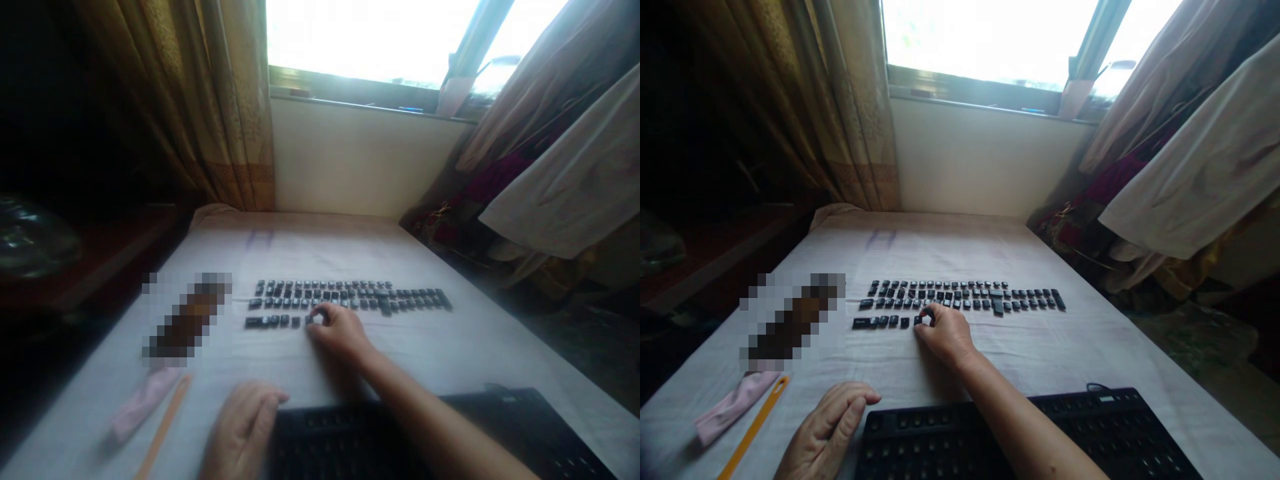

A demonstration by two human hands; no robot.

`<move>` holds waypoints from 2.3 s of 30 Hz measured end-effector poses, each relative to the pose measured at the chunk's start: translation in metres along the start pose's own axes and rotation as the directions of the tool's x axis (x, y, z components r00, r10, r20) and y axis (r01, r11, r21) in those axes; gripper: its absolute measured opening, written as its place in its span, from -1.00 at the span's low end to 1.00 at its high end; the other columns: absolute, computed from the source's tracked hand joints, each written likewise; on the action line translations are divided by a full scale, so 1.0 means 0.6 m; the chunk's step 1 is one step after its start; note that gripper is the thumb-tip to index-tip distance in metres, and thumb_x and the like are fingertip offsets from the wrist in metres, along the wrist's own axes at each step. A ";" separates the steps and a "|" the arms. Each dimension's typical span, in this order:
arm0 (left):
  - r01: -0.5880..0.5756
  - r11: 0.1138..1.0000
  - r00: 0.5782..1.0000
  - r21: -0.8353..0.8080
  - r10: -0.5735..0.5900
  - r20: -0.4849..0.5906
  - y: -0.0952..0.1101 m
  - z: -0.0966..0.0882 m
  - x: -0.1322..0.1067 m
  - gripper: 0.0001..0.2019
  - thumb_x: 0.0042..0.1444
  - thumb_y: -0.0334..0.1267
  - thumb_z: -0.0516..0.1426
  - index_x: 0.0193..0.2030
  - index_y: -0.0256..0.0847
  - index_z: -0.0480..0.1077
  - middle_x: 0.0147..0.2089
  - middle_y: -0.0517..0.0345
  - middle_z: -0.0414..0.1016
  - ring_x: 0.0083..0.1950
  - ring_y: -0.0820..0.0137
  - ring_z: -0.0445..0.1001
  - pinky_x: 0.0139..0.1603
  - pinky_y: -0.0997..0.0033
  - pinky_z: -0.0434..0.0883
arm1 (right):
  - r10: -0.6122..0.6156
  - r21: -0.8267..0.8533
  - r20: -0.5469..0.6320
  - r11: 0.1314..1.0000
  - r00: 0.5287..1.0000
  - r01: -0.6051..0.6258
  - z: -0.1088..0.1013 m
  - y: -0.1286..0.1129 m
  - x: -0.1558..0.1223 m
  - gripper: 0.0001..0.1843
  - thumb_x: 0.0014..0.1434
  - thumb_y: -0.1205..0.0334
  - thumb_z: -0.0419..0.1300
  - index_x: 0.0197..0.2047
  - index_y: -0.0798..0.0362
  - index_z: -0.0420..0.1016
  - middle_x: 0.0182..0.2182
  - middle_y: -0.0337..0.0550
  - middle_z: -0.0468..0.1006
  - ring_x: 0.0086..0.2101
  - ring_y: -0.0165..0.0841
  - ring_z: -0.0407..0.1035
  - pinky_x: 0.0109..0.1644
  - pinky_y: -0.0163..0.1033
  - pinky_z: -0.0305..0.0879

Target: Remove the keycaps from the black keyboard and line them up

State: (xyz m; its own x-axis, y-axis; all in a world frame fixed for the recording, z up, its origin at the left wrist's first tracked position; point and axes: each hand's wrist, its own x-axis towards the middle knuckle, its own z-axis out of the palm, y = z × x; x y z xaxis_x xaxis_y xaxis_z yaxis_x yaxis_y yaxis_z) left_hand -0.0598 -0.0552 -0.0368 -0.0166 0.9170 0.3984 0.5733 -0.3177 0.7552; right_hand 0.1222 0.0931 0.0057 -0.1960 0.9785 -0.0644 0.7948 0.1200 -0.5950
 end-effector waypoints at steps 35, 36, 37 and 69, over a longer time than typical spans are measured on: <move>-0.128 0.966 0.991 0.225 0.114 0.074 0.017 0.002 0.013 -0.72 0.30 -0.05 0.03 -0.24 -0.04 0.53 -0.28 0.21 0.65 -0.22 0.29 0.59 -0.16 0.30 0.48 | 0.049 0.707 -0.202 0.698 0.978 0.111 -0.122 0.083 -0.142 -0.36 0.15 -0.37 0.09 -0.51 0.08 0.49 -0.55 -0.19 0.48 -0.49 -0.40 0.37 -0.37 -0.29 0.37; -0.119 0.965 0.991 0.232 0.103 0.083 0.017 0.002 0.013 -0.71 0.30 -0.04 0.02 -0.24 -0.04 0.53 -0.28 0.22 0.64 -0.22 0.29 0.59 -0.15 0.29 0.47 | 0.086 0.699 -0.227 0.708 0.970 0.101 -0.124 0.090 -0.155 -0.35 0.15 -0.37 0.08 -0.53 0.07 0.50 -0.59 -0.22 0.43 -0.53 -0.42 0.32 -0.44 -0.33 0.32; -0.112 0.964 0.991 0.239 0.092 0.092 0.017 0.002 0.014 -0.70 0.30 -0.03 0.02 -0.24 -0.04 0.53 -0.27 0.22 0.64 -0.21 0.28 0.59 -0.14 0.29 0.47 | 0.121 0.685 -0.252 0.723 0.960 0.088 -0.124 0.095 -0.168 -0.34 0.16 -0.38 0.06 -0.54 0.07 0.50 -0.63 -0.25 0.36 -0.57 -0.44 0.26 -0.51 -0.35 0.25; -0.090 0.953 0.981 0.290 0.035 0.191 0.016 0.004 0.010 -0.78 0.29 -0.07 0.04 -0.17 -0.03 0.47 -0.21 0.19 0.59 -0.14 0.21 0.52 -0.05 0.14 0.39 | -0.212 0.132 -0.033 0.968 0.977 0.215 -0.103 0.104 -0.286 -0.83 0.21 0.26 0.12 -0.38 0.05 0.50 -0.61 -0.28 0.55 -0.62 -0.42 0.43 -0.48 -0.34 0.26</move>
State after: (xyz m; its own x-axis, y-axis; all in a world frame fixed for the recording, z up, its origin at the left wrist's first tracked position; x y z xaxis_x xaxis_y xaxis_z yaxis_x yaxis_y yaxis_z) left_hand -0.0524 -0.0522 -0.0285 0.1601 0.9347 0.3174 0.7855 -0.3154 0.5324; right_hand 0.2408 -0.0571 0.0292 -0.3410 0.9357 0.0901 0.6509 0.3042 -0.6955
